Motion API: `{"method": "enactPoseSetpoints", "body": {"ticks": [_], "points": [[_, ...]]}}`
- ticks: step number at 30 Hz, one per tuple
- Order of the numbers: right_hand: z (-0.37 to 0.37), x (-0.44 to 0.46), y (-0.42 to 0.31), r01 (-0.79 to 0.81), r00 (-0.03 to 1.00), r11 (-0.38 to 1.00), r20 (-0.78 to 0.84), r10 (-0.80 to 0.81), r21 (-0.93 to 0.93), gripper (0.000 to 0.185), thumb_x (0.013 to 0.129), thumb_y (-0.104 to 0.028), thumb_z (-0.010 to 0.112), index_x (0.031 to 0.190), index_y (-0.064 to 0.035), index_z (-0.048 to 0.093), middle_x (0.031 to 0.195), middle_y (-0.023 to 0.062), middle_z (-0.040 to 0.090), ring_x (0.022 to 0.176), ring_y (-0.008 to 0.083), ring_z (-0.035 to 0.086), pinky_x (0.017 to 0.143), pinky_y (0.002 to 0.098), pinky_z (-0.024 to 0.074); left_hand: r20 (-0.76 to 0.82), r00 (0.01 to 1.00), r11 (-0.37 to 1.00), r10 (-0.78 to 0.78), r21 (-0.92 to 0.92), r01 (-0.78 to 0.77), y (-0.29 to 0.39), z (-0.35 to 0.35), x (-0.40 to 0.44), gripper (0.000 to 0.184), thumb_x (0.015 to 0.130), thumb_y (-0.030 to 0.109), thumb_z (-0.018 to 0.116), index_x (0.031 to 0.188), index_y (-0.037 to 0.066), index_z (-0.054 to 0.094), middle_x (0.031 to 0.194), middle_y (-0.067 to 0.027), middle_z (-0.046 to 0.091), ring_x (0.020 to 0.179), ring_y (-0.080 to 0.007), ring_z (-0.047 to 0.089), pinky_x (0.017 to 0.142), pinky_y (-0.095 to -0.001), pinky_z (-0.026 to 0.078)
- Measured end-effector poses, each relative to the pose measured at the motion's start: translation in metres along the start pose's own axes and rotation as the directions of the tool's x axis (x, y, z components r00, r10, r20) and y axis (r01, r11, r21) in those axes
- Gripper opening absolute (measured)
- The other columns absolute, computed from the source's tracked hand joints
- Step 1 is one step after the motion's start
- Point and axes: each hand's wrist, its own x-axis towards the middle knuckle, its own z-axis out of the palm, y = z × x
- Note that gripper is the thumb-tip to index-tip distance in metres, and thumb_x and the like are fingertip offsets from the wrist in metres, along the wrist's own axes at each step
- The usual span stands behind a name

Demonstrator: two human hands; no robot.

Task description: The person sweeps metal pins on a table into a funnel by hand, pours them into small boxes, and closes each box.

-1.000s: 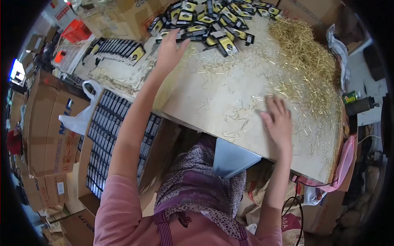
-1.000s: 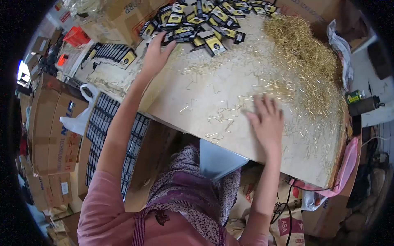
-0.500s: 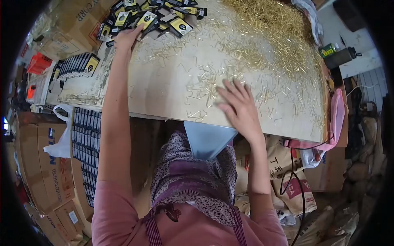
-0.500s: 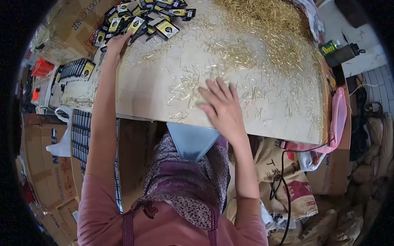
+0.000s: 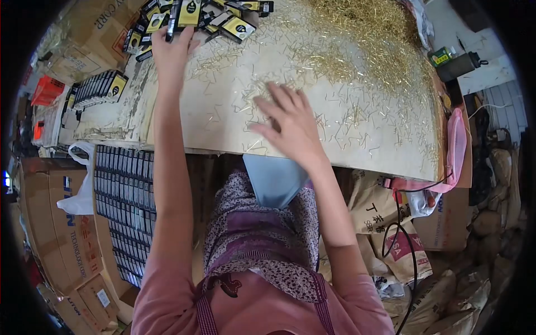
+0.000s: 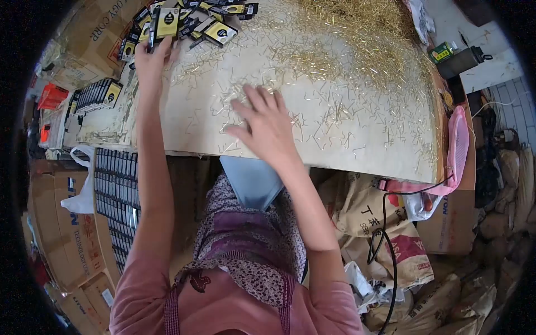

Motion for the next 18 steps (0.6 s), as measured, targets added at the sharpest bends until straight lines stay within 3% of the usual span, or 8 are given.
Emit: {"method": "enactPoseSetpoints", "body": {"ticks": [3,5,8,10,13,15,16,18], "points": [[0.002,0.004,0.003,-0.152,0.987,0.986,-0.062,0.147,-0.074,0.034,0.067,-0.028,0.050,0.096,-0.0104,0.050,0.108,0.0074,0.041,0.100,0.0243,0.035,0.085,0.0358,0.0259,0.140,0.978,0.985,0.153,0.062,-0.162,0.021,-0.018,-0.036,0.023,0.062,0.008,0.056,0.081,-0.002,0.046,0.068,-0.0075,0.051,0.057,-0.0120,0.049,0.053,-0.0174,0.040],[-0.005,0.000,0.005,-0.140,0.990,0.989,-0.020,0.139,-0.049,0.035,0.067,-0.029,0.049,0.096,-0.0104,0.049,0.108,0.0073,0.040,0.100,0.0248,0.035,0.085,0.0368,0.0247,0.206,0.974,0.987,0.100,0.103,-0.123,0.023,-0.046,-0.057,0.025,0.062,0.008,0.057,0.082,-0.002,0.045,0.071,-0.0081,0.051,0.062,-0.0133,0.050,0.059,-0.0187,0.039],[-0.023,-0.011,0.009,-0.102,0.990,0.994,0.102,0.098,0.034,0.037,0.067,-0.030,0.047,0.097,-0.0101,0.048,0.110,0.0069,0.039,0.100,0.0263,0.035,0.087,0.0398,0.0213,0.282,0.949,0.979,-0.141,-0.100,0.176,0.036,-0.074,-0.100,0.028,0.063,0.008,0.054,0.088,-0.003,0.045,0.077,-0.0117,0.050,0.068,-0.0163,0.049,0.063,-0.0220,0.039],[-0.035,-0.019,0.014,-0.134,0.983,0.978,0.145,0.111,0.158,0.037,0.067,-0.031,0.047,0.098,-0.0104,0.048,0.110,0.0068,0.038,0.100,0.0264,0.035,0.087,0.0402,0.0206,0.546,0.828,0.826,-0.127,-0.404,0.393,0.025,-0.102,-0.119,0.021,0.067,0.008,0.047,0.087,0.001,0.044,0.083,-0.0148,0.045,0.069,-0.0207,0.047,0.067,-0.0251,0.037],[-0.046,-0.029,0.018,-0.252,0.954,0.829,0.273,0.125,0.499,0.039,0.066,-0.032,0.047,0.100,-0.0112,0.046,0.112,0.0065,0.036,0.101,0.0264,0.034,0.088,0.0413,0.0187,0.843,0.456,0.687,-0.285,-0.152,0.710,0.011,-0.133,-0.141,0.031,0.065,0.006,0.049,0.094,0.002,0.040,0.090,-0.0182,0.042,0.078,-0.0264,0.046,0.069,-0.0312,0.038],[-0.041,-0.031,0.015,-0.211,0.965,0.894,0.232,0.125,0.396,0.041,0.066,-0.033,0.047,0.100,-0.0116,0.045,0.112,0.0064,0.035,0.101,0.0264,0.034,0.088,0.0415,0.0186,0.653,0.332,0.525,-0.680,0.120,0.842,-0.007,-0.150,-0.164,0.036,0.064,0.001,0.049,0.098,0.001,0.038,0.096,-0.0181,0.042,0.083,-0.0270,0.046,0.072,-0.0312,0.038],[-0.036,-0.032,0.012,-0.167,0.975,0.944,0.189,0.115,0.285,0.042,0.066,-0.033,0.047,0.101,-0.0119,0.045,0.113,0.0064,0.035,0.101,0.0264,0.034,0.088,0.0416,0.0186,0.652,0.329,0.522,-0.683,0.121,0.844,-0.010,-0.146,-0.174,0.036,0.064,0.001,0.049,0.098,0.001,0.038,0.096,-0.0181,0.042,0.083,-0.0270,0.046,0.072,-0.0312,0.038],[-0.027,-0.033,0.004,-0.082,0.991,0.995,0.108,0.076,0.048,0.044,0.065,-0.034,0.047,0.103,-0.0127,0.043,0.114,0.0064,0.033,0.101,0.0263,0.033,0.088,0.0419,0.0184,0.448,0.473,0.611,-0.758,0.235,0.756,-0.017,-0.122,-0.198,0.035,0.065,-0.003,0.045,0.099,-0.002,0.038,0.087,-0.0104,0.048,0.077,-0.0186,0.047,0.069,-0.0247,0.037]]}}
